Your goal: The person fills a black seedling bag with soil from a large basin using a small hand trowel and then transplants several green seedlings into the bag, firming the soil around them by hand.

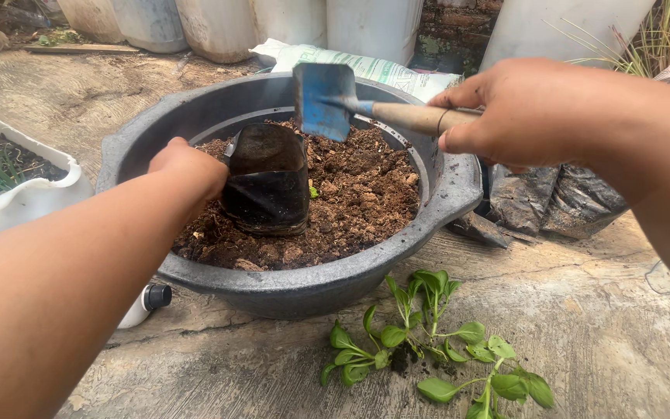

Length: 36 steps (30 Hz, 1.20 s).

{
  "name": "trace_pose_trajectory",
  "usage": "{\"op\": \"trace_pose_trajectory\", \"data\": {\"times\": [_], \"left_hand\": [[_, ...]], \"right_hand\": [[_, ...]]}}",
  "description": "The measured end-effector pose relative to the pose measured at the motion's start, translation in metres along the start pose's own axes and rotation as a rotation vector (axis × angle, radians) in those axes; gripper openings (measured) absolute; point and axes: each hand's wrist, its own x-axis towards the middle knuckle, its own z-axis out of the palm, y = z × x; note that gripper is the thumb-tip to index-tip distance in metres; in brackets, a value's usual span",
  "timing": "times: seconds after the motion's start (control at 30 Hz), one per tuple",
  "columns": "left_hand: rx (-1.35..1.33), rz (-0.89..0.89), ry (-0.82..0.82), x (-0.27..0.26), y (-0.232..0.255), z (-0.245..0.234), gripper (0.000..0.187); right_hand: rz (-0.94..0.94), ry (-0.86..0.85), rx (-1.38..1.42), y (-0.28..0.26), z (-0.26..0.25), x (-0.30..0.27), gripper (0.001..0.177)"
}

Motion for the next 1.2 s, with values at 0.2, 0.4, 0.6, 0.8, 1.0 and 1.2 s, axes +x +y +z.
{"op": "trace_pose_trajectory", "data": {"times": [0.2, 0.4, 0.6, 0.8, 1.0, 1.2], "left_hand": [[0.466, 0.059, -0.027, 0.009, 0.002, -0.015, 0.062], [1.239, 0.436, -0.262, 0.041, -0.006, -0.013, 0.031], [0.794, 0.227, -0.295, 0.07, -0.011, 0.008, 0.022], [-0.039, -0.241, -0.517, 0.016, -0.002, 0.01, 0.049], [-0.125, -0.329, -0.743, -0.022, 0.017, -0.007, 0.05], [-0.192, -0.325, -0.717, -0.017, 0.014, -0.005, 0.051]], "right_hand": [[0.063, -0.105, -0.068, 0.004, 0.014, 0.002, 0.051], [0.115, -0.104, -0.258, 0.01, -0.006, 0.006, 0.039], [0.067, -0.239, -0.478, 0.01, -0.01, 0.021, 0.035], [0.038, -0.404, -0.276, 0.014, 0.005, 0.033, 0.036], [0.029, -0.449, -0.294, 0.016, -0.003, 0.03, 0.036], [-0.044, -0.522, -0.546, 0.008, -0.044, 0.037, 0.033]]}}
